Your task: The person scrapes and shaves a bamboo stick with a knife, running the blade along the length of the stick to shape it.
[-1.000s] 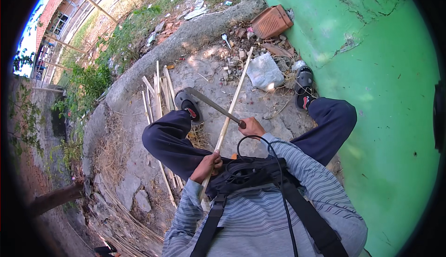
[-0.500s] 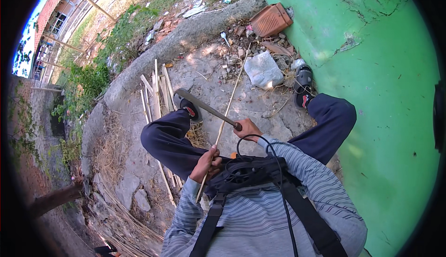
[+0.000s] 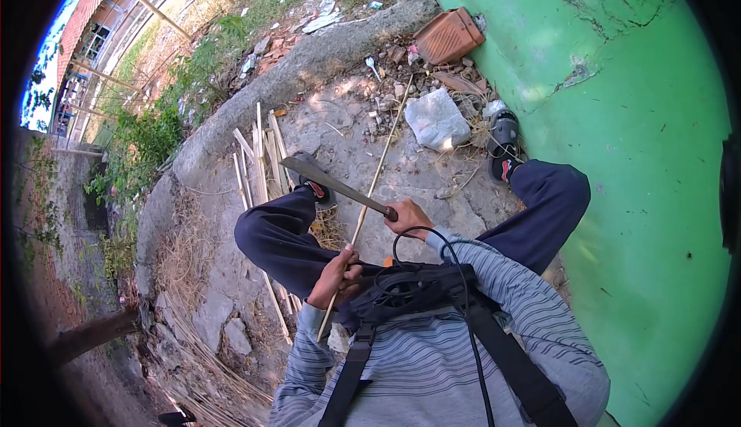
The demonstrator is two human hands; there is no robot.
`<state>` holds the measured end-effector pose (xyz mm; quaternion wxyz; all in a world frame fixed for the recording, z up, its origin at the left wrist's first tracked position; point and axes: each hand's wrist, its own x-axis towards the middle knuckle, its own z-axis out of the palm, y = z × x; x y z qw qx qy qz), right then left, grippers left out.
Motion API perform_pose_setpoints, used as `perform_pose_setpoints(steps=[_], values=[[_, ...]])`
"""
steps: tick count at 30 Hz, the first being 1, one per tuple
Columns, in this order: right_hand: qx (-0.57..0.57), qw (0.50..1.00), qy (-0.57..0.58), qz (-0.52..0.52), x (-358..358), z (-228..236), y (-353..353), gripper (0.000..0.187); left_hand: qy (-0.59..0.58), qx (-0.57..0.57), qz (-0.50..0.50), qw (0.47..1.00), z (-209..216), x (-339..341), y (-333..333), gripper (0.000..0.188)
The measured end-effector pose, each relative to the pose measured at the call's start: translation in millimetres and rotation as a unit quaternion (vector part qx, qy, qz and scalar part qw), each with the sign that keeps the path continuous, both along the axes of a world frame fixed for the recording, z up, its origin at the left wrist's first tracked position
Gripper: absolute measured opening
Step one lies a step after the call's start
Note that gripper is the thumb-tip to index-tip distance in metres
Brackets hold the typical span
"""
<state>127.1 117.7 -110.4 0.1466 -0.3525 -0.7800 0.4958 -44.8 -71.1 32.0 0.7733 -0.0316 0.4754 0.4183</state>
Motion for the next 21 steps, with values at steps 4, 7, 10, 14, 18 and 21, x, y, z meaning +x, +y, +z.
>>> perform_pose_setpoints(steps=[4,7,10,14,18,21], values=[[0.030,0.999,-0.029,0.012,3,-4,14,0.017,-0.004,0.004,-0.003,1.000,6,6,4,0.042],[0.049,0.998,-0.034,-0.028,7,-14,26,0.017,-0.008,-0.007,0.005,1.000,7,8,9,0.042],[0.035,0.997,-0.069,-0.021,6,-16,26,0.020,-0.013,0.010,0.003,1.000,4,4,5,0.040],[0.037,0.998,-0.041,0.036,4,-16,21,0.021,-0.006,-0.007,0.007,1.000,8,0,-2,0.041],[0.053,0.993,-0.087,-0.067,21,-41,54,0.021,0.010,0.000,-0.027,1.000,16,7,0,0.044],[0.059,0.993,-0.080,-0.064,22,-41,53,0.020,0.029,0.006,-0.034,0.999,8,7,-3,0.044]])
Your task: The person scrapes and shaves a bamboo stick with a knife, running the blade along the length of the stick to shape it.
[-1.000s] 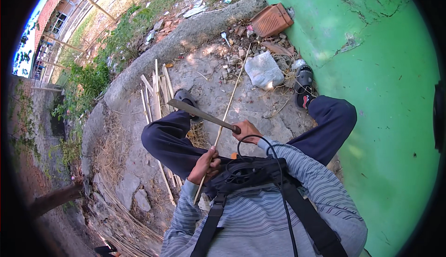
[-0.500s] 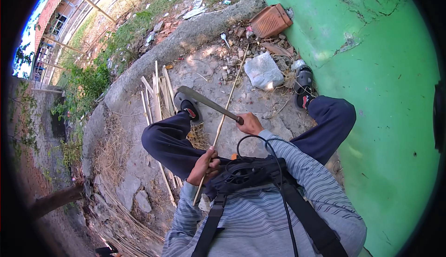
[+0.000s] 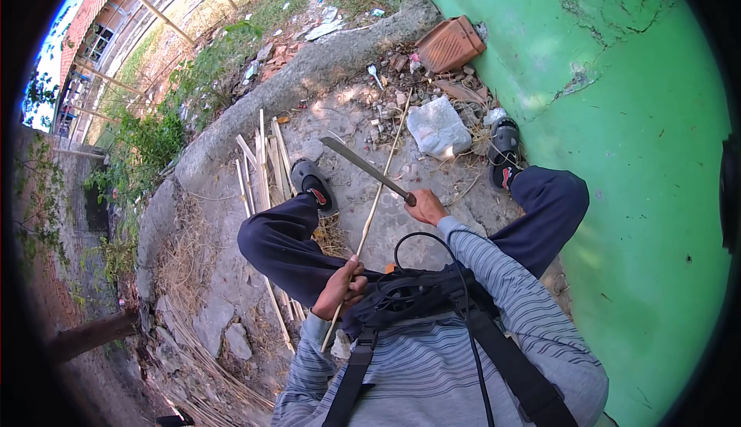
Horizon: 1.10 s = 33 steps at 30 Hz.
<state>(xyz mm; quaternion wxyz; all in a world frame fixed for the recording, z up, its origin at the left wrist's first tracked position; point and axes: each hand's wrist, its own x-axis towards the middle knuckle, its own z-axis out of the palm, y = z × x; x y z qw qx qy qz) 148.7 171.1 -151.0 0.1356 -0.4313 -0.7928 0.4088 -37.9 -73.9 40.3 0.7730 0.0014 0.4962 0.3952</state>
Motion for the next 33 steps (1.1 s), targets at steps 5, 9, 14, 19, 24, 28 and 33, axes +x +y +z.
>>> perform_pose_setpoints(steps=[5,9,14,19,24,28,33], values=[[-0.032,0.997,-0.013,0.076,-7,-1,-4,0.022,-0.018,-0.021,0.018,0.999,14,-7,-9,0.044],[-0.011,0.999,-0.036,-0.015,12,-24,23,0.024,-0.026,-0.001,0.007,1.000,25,-6,-18,0.044],[-0.018,1.000,-0.017,0.006,7,-24,13,0.023,-0.016,-0.011,0.008,1.000,20,-12,-13,0.044],[-0.042,0.996,-0.043,-0.068,9,-24,28,0.023,-0.016,-0.016,-0.002,1.000,35,-13,-13,0.042],[-0.031,0.995,-0.061,-0.074,13,-27,39,0.028,-0.068,-0.038,0.007,0.997,31,-18,-16,0.039],[-0.054,0.995,-0.039,-0.075,11,-35,36,0.028,-0.069,-0.018,0.052,0.996,24,-17,-19,0.033],[-0.081,0.991,-0.006,-0.102,5,-45,35,0.032,0.013,0.063,0.217,0.974,36,-9,-16,0.037]])
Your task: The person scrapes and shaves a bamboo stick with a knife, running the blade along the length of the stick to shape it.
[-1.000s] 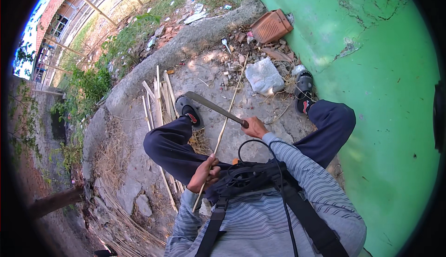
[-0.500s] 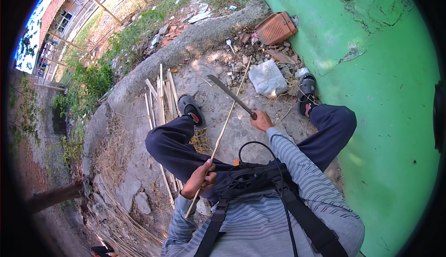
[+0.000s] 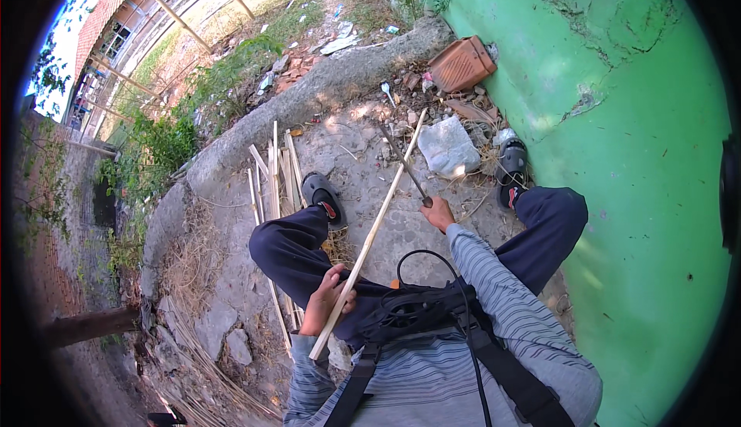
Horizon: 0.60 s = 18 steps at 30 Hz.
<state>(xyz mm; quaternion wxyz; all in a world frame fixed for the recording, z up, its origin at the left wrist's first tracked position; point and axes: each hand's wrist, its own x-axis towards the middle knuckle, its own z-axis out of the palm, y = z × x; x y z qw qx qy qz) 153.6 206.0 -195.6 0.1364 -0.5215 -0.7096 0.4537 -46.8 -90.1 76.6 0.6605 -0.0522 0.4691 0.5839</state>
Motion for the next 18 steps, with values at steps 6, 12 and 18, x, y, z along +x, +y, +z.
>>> perform_pose_setpoints(steps=[6,12,18], values=[[0.008,0.999,0.049,-0.020,-12,14,6,0.037,0.070,0.099,-0.044,0.992,13,-13,8,0.049],[-0.037,0.998,0.054,-0.021,-19,38,6,0.036,0.228,0.329,-0.016,0.916,-11,-28,24,0.054],[-0.001,0.996,0.071,-0.046,-23,67,-1,0.037,0.494,0.340,0.029,0.800,49,-1,64,0.034]])
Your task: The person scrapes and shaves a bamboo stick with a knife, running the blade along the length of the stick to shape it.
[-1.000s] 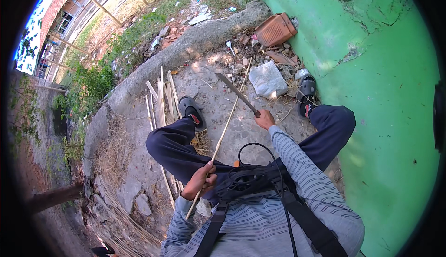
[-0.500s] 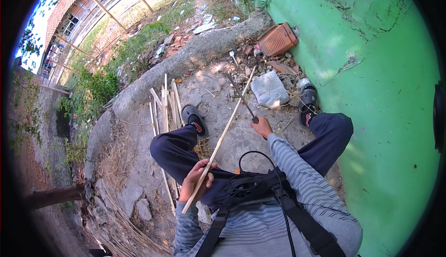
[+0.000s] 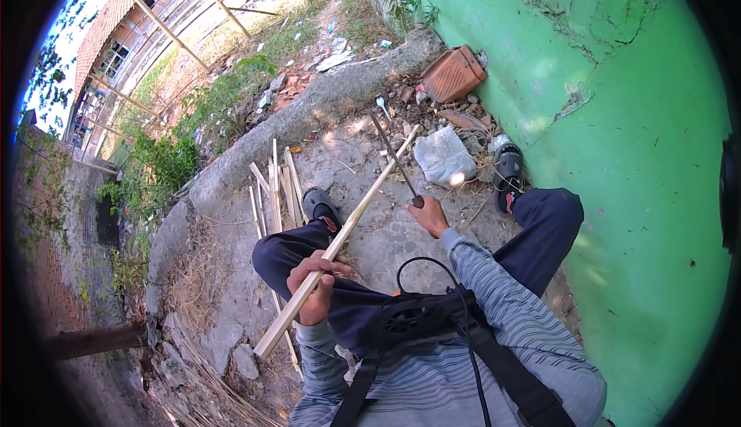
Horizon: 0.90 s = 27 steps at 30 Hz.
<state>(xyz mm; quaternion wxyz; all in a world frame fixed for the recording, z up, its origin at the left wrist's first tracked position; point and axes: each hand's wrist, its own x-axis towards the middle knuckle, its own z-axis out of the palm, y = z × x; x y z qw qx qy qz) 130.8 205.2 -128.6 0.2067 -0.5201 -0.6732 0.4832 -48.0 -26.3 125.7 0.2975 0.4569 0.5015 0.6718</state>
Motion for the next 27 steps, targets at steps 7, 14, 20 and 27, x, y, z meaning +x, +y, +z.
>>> perform_pose_setpoints(steps=[7,14,20,27], values=[[-0.038,0.996,0.048,0.071,-8,79,-36,0.037,0.127,0.064,0.157,0.977,73,27,-20,0.049],[-0.010,0.989,0.099,0.114,5,47,-54,0.034,0.116,0.057,0.203,0.971,45,18,-12,0.049],[-0.092,0.984,0.076,0.134,-4,43,-57,0.033,0.088,0.194,0.253,0.944,57,20,34,0.066],[-0.044,0.995,0.037,0.085,-4,3,-47,0.033,-0.031,0.282,0.009,0.959,39,-1,45,0.068]])
